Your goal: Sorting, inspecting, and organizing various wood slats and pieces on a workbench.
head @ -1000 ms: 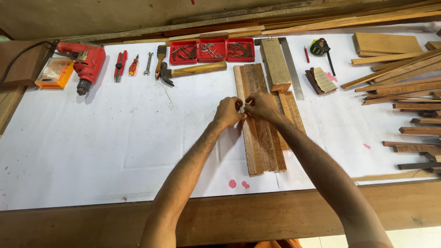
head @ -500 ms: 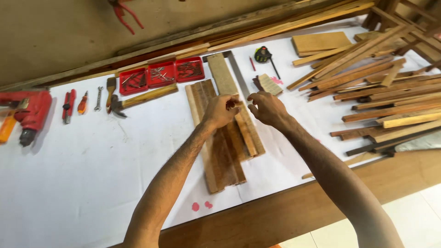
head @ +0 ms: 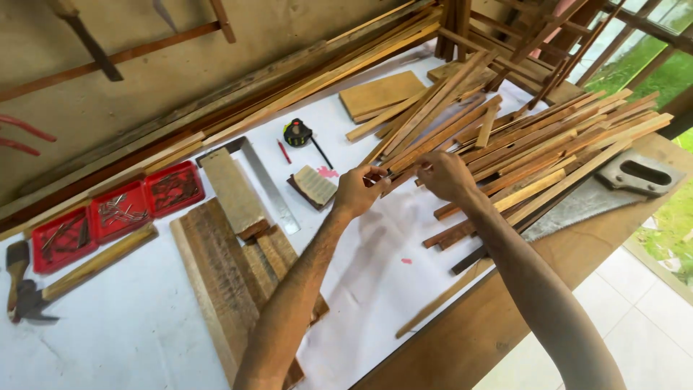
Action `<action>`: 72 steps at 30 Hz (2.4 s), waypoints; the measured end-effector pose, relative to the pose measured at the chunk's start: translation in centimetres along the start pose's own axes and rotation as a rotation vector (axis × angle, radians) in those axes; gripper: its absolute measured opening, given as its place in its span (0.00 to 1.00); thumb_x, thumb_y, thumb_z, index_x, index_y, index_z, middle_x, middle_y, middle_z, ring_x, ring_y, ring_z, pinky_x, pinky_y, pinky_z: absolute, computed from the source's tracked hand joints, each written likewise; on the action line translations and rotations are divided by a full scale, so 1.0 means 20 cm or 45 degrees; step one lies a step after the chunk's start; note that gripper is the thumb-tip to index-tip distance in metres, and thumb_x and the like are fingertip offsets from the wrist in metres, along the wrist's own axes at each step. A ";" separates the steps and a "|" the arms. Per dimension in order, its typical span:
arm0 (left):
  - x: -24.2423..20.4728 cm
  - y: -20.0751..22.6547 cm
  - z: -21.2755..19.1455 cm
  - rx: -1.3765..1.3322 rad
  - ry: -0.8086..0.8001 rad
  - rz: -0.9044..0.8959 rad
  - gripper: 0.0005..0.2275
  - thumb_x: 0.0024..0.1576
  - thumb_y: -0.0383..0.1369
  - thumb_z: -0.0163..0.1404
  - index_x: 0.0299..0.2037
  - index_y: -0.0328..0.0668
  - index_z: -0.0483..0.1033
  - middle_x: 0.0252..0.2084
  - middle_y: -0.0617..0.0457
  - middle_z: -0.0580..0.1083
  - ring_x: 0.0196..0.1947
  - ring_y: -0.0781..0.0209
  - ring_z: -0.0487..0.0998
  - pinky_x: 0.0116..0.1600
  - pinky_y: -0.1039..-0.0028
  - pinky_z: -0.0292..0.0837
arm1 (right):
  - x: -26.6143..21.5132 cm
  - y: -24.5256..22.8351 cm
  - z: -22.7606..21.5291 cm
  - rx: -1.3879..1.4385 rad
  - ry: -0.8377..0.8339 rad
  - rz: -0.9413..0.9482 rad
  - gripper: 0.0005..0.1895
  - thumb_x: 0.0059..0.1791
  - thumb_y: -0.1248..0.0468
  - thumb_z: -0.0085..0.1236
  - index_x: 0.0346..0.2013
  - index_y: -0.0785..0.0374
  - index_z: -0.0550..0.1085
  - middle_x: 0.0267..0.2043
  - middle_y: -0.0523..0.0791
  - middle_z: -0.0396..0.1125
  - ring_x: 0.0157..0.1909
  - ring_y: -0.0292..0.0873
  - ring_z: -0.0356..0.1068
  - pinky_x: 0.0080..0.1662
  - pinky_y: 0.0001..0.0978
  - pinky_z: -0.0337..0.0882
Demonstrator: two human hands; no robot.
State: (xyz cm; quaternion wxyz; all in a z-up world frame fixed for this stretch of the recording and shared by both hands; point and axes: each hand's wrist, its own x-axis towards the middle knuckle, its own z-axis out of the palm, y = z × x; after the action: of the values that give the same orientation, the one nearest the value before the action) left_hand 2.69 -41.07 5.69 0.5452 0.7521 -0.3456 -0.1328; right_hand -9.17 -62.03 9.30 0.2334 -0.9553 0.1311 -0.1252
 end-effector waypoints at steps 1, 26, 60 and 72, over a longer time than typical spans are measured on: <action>0.06 -0.01 0.07 -0.002 -0.011 0.007 0.13 0.54 0.37 0.61 0.46 0.41 0.82 0.37 0.54 0.82 0.33 0.66 0.82 0.40 0.73 0.79 | 0.03 0.08 -0.05 -0.003 0.008 0.010 0.11 0.53 0.64 0.58 0.48 0.63 0.80 0.46 0.50 0.77 0.44 0.46 0.78 0.46 0.42 0.81; 1.09 -0.04 1.08 0.655 -0.314 0.451 0.17 0.57 0.38 0.57 0.56 0.45 0.76 0.55 0.42 0.75 0.59 0.40 0.71 0.61 0.49 0.66 | 0.25 0.97 -0.22 -0.364 0.153 0.531 0.22 0.53 0.52 0.47 0.57 0.52 0.78 0.65 0.42 0.68 0.70 0.50 0.48 0.66 0.56 0.48; 1.20 -0.15 0.92 -0.276 -0.269 -0.299 0.11 0.59 0.33 0.55 0.48 0.37 0.81 0.35 0.54 0.82 0.29 0.68 0.78 0.35 0.75 0.76 | 0.24 0.98 -0.25 -0.250 0.170 0.537 0.18 0.51 0.53 0.50 0.52 0.49 0.80 0.63 0.39 0.70 0.68 0.51 0.49 0.65 0.62 0.47; 0.94 0.12 0.90 0.664 -0.540 0.212 0.17 0.56 0.37 0.60 0.53 0.40 0.77 0.50 0.48 0.76 0.48 0.52 0.80 0.52 0.59 0.77 | 0.14 1.12 -0.36 0.011 0.175 0.428 0.16 0.51 0.69 0.52 0.47 0.50 0.82 0.55 0.40 0.75 0.63 0.50 0.56 0.63 0.49 0.64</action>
State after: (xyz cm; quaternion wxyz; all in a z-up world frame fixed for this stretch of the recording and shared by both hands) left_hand 5.04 -67.22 4.62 0.2597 0.7910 -0.5337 -0.1484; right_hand -12.94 -85.04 5.30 0.2456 -0.9081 0.3041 -0.1500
